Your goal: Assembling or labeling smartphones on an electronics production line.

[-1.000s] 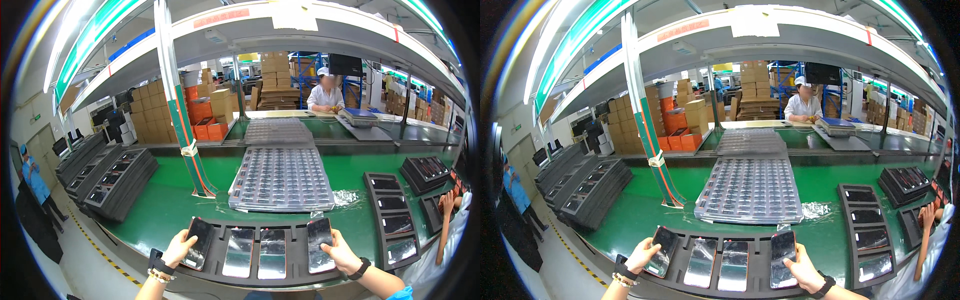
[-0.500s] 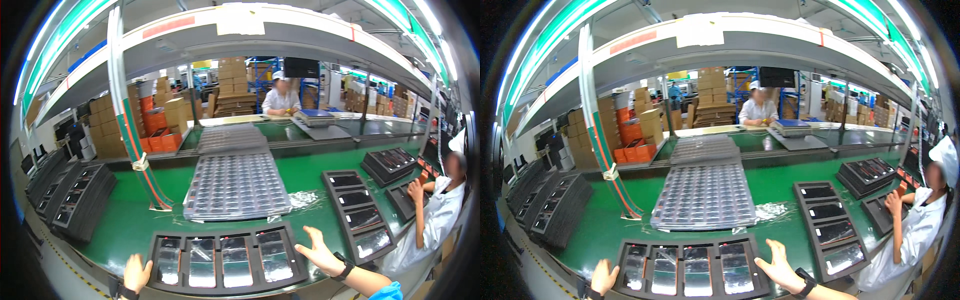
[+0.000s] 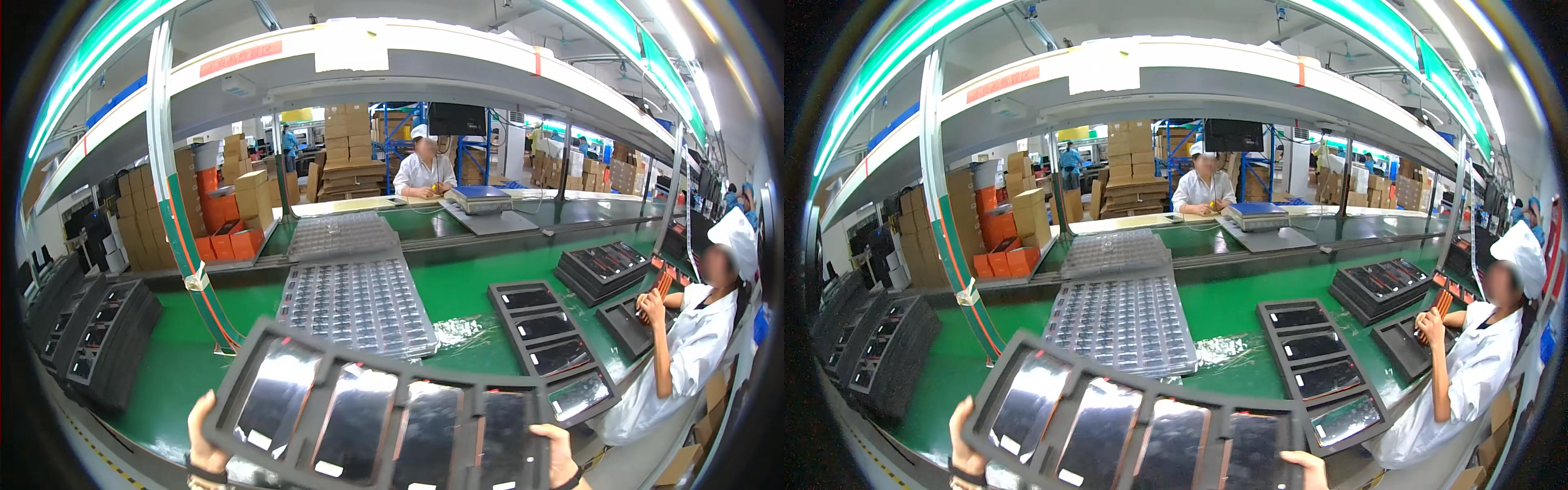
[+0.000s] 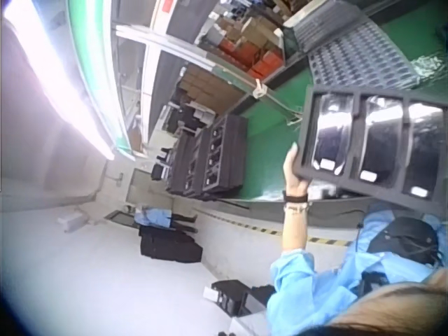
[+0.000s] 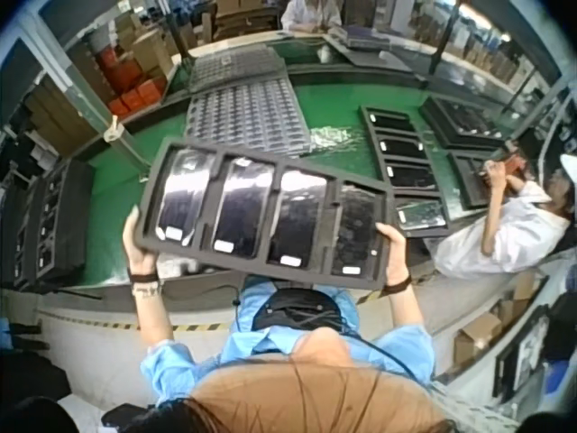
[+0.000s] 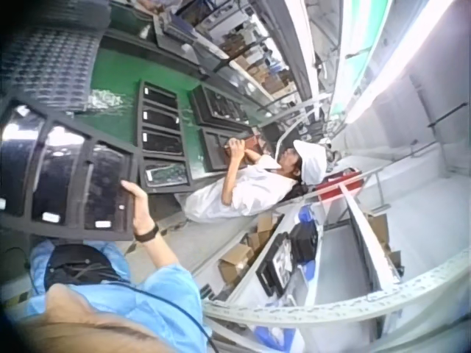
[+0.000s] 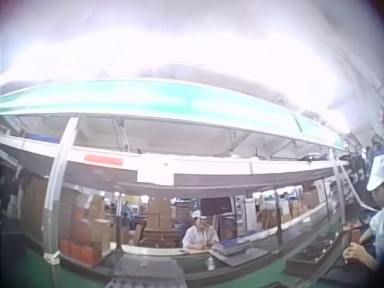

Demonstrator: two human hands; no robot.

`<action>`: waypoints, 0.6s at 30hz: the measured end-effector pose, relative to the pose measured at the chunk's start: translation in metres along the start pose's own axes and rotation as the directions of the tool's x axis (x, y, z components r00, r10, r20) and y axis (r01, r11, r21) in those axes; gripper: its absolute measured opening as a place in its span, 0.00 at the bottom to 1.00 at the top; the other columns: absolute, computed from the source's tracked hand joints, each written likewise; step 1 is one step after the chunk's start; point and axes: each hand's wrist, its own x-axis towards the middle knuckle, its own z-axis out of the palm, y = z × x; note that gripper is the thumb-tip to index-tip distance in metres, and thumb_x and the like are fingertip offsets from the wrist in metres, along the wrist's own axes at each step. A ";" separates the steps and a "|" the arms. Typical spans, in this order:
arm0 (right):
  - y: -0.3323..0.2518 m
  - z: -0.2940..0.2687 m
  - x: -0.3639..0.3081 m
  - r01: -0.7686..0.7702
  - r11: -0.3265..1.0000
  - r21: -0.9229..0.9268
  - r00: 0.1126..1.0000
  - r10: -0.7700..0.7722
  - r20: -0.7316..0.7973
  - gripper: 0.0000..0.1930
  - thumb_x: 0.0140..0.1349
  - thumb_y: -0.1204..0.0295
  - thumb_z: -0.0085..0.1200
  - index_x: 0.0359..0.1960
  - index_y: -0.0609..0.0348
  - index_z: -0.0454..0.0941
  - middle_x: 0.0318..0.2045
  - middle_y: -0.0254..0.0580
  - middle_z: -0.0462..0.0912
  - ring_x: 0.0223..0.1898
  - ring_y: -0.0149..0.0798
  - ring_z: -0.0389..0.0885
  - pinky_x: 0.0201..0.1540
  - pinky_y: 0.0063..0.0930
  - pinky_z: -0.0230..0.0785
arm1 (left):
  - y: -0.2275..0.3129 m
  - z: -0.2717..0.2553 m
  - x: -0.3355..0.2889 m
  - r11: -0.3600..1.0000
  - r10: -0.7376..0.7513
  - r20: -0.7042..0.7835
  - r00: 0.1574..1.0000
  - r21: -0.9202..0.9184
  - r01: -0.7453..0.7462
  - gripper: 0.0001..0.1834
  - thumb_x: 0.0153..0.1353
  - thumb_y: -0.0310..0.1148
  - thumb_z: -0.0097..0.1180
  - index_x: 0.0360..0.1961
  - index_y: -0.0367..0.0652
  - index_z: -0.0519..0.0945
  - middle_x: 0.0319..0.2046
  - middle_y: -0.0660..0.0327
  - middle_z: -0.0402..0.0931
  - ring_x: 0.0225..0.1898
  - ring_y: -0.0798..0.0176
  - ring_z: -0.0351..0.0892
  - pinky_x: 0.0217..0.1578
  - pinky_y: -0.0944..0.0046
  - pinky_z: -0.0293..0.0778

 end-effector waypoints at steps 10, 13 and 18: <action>-0.060 -0.042 -0.011 0.748 0.651 0.129 0.664 -0.736 -0.134 0.20 0.62 0.57 0.52 0.49 0.59 0.79 0.45 0.42 0.85 0.43 0.43 0.84 0.49 0.38 0.77 | -0.072 0.158 0.062 0.936 -0.349 0.719 0.601 0.233 0.264 0.42 0.71 0.62 0.40 0.69 0.33 0.63 0.59 0.49 0.71 0.52 0.54 0.76 0.53 0.55 0.75; -0.079 -0.053 0.008 0.751 0.631 0.196 0.660 -0.730 -0.177 0.18 0.62 0.60 0.53 0.48 0.59 0.80 0.43 0.43 0.87 0.41 0.45 0.86 0.48 0.38 0.79 | -0.077 0.130 0.055 0.903 -0.428 0.739 0.521 0.371 0.215 0.40 0.71 0.59 0.43 0.68 0.33 0.65 0.59 0.49 0.71 0.52 0.55 0.76 0.53 0.56 0.73; -0.086 -0.115 0.064 0.820 0.552 0.151 0.569 -0.758 -0.319 0.18 0.58 0.62 0.55 0.47 0.59 0.78 0.44 0.41 0.84 0.44 0.46 0.83 0.54 0.39 0.74 | -0.076 0.067 0.057 0.791 -0.595 0.555 0.582 0.532 0.302 0.35 0.71 0.54 0.49 0.65 0.32 0.68 0.55 0.49 0.76 0.53 0.55 0.79 0.56 0.55 0.74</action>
